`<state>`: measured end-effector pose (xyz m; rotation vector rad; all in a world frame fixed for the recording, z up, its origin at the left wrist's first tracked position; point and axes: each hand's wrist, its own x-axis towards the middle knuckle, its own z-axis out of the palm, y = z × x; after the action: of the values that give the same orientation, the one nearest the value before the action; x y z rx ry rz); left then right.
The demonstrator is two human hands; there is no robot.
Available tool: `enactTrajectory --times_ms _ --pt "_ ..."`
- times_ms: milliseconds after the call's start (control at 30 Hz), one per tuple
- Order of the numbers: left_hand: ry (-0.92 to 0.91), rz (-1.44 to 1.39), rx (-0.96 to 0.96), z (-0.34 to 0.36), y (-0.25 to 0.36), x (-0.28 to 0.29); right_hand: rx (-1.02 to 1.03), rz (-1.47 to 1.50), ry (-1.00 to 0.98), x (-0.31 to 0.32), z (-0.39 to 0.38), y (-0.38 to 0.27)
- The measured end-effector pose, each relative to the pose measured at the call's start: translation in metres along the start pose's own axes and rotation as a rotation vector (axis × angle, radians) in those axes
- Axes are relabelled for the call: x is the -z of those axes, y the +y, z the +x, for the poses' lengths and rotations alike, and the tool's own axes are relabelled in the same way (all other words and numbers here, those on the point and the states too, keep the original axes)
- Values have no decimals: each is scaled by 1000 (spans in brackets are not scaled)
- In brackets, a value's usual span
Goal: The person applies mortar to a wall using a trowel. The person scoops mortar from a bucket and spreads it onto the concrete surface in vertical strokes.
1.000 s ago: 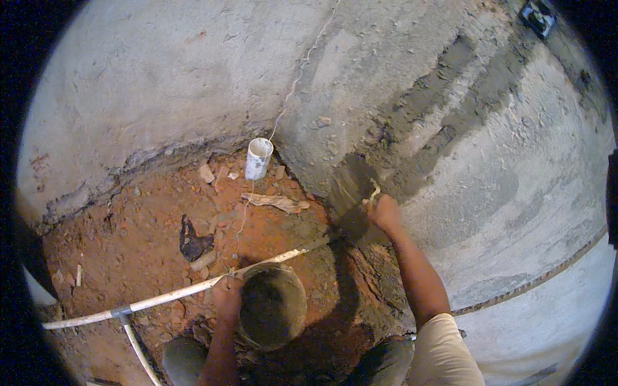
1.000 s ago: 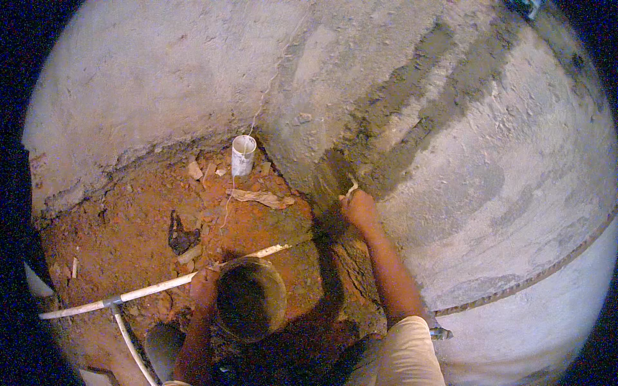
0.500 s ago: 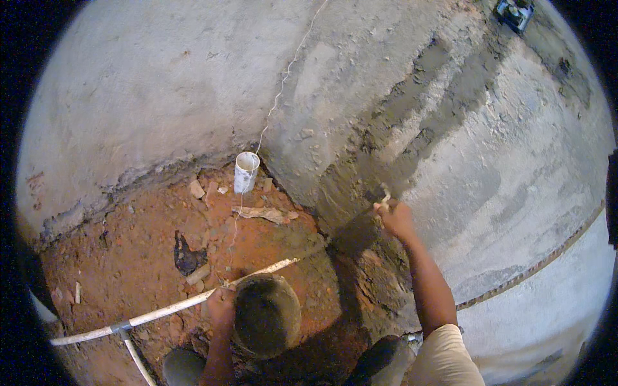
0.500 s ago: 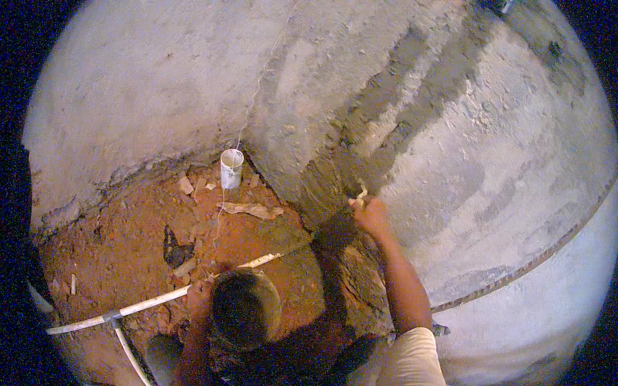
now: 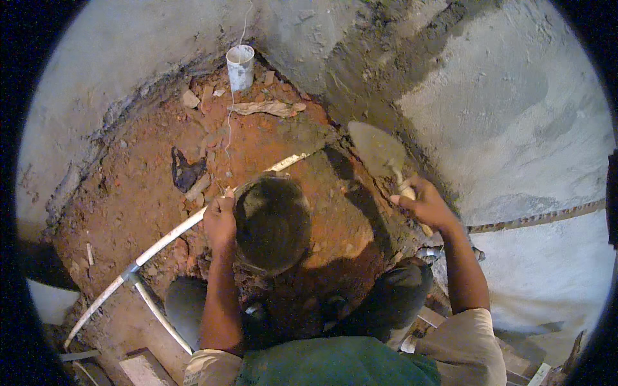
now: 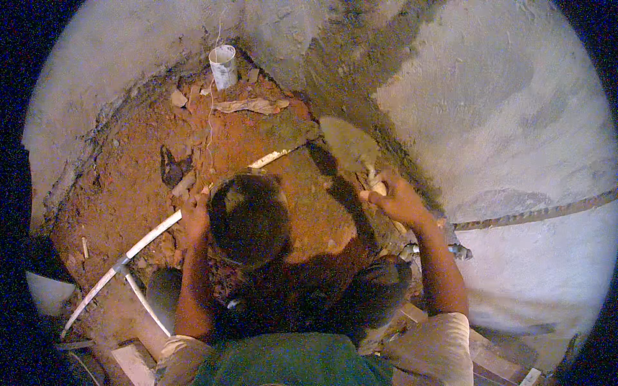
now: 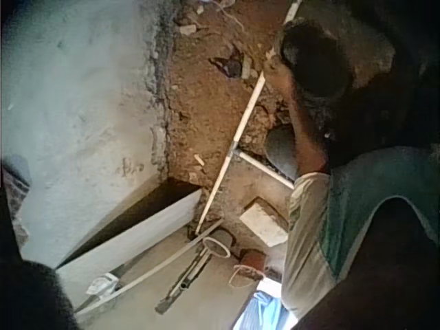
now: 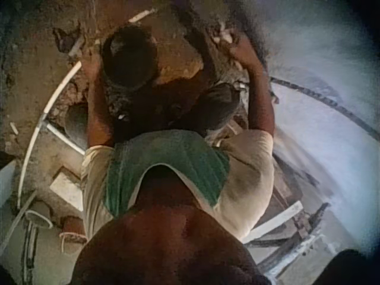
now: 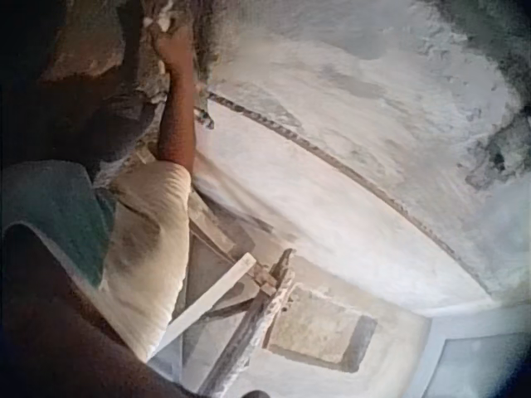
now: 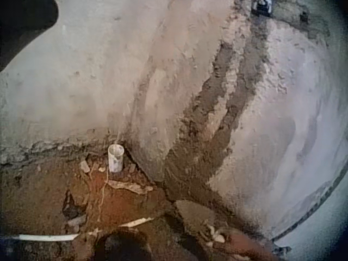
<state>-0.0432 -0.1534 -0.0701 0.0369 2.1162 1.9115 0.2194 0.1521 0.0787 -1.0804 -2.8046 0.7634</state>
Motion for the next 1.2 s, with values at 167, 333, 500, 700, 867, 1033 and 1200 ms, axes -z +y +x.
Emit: enactTrajectory --times_ms 167,333,500,700,867,1033,1200 --pt "96 211 -96 -1 6 -8 -153 -280 -190 -54 11 105" --pt "118 214 -160 -8 18 -9 -448 262 -473 -85 37 81" --pt "104 385 -193 -3 15 -3 -367 525 -528 -140 79 90" --pt "54 287 -165 16 -15 12 -353 834 -474 -202 110 116" --pt "122 258 -119 11 -12 1 -252 763 -441 -205 116 142" --pt "110 118 -98 5 -7 1 -356 609 -414 -209 125 136" --pt "61 243 -107 2 14 -15 -62 354 282 -230 139 158"
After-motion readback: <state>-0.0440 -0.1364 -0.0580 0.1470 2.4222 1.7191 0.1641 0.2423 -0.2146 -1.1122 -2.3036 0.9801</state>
